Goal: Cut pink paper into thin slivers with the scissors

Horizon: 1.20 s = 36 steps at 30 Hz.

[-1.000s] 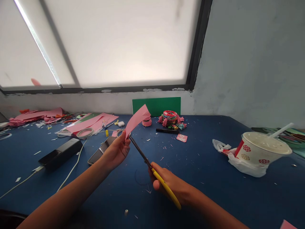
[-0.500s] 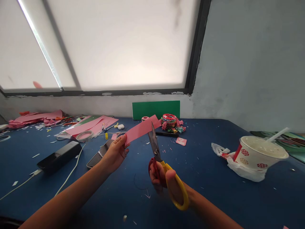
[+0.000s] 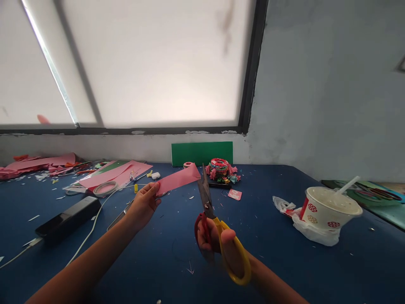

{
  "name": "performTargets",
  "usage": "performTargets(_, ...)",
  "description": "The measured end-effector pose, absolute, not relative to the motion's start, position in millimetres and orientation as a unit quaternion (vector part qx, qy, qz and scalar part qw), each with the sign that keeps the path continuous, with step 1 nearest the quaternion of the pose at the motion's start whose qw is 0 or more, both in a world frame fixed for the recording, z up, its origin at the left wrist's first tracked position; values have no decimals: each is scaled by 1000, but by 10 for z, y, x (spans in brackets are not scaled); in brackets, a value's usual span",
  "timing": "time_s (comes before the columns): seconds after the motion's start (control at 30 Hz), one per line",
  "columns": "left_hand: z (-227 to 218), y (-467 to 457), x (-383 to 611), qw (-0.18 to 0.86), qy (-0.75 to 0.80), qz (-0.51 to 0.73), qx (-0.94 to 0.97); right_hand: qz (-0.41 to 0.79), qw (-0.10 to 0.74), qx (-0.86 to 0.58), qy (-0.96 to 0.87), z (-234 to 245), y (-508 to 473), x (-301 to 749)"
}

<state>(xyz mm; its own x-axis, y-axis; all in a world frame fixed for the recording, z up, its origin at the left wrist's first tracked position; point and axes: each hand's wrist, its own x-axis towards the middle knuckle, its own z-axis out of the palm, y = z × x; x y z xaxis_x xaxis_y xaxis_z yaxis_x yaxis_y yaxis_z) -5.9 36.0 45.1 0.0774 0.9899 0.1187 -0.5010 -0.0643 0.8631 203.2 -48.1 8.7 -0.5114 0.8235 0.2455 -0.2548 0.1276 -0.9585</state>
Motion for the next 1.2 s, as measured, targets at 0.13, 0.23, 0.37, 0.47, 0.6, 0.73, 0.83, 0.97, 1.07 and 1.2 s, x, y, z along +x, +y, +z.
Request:
performTargets(0.13, 488, 402, -113, 594, 295, 610, 433, 619, 433, -250, -605, 129, -510, 2033)
performTargets(0.23, 485, 413, -126, 589, 293, 612, 439, 622, 440, -263, -592, 110, -509, 2037)
performTargets(0.37, 482, 408, -121, 591, 294, 611, 438, 628, 440, -273, -581, 31, -479, 2048)
performTargets(0.47, 494, 403, -121, 591, 295, 611, 436, 626, 452, -286, -567, -36, -460, 2058)
performTargets(0.6, 502, 404, -134, 587, 297, 615, 435, 627, 441, -281, -578, -121, -435, 2069)
performTargets(0.73, 497, 406, -148, 584, 295, 617, 437, 654, 444, -239, -564, -212, -385, 2092)
performTargets(0.83, 492, 410, -153, 579, 292, 617, 445, 678, 436, -209, -554, -224, -370, 2110)
performTargets(0.97, 487, 418, -156, 570, 292, 616, 458, 688, 412, -230, -550, -122, -424, 2105)
performTargets(1.07, 483, 415, -153, 564, 293, 614, 468, 666, 409, -246, -573, -47, -458, 2095)
performTargets(1.2, 474, 408, -146, 559, 299, 612, 473, 642, 427, -236, -591, -15, -458, 2095)
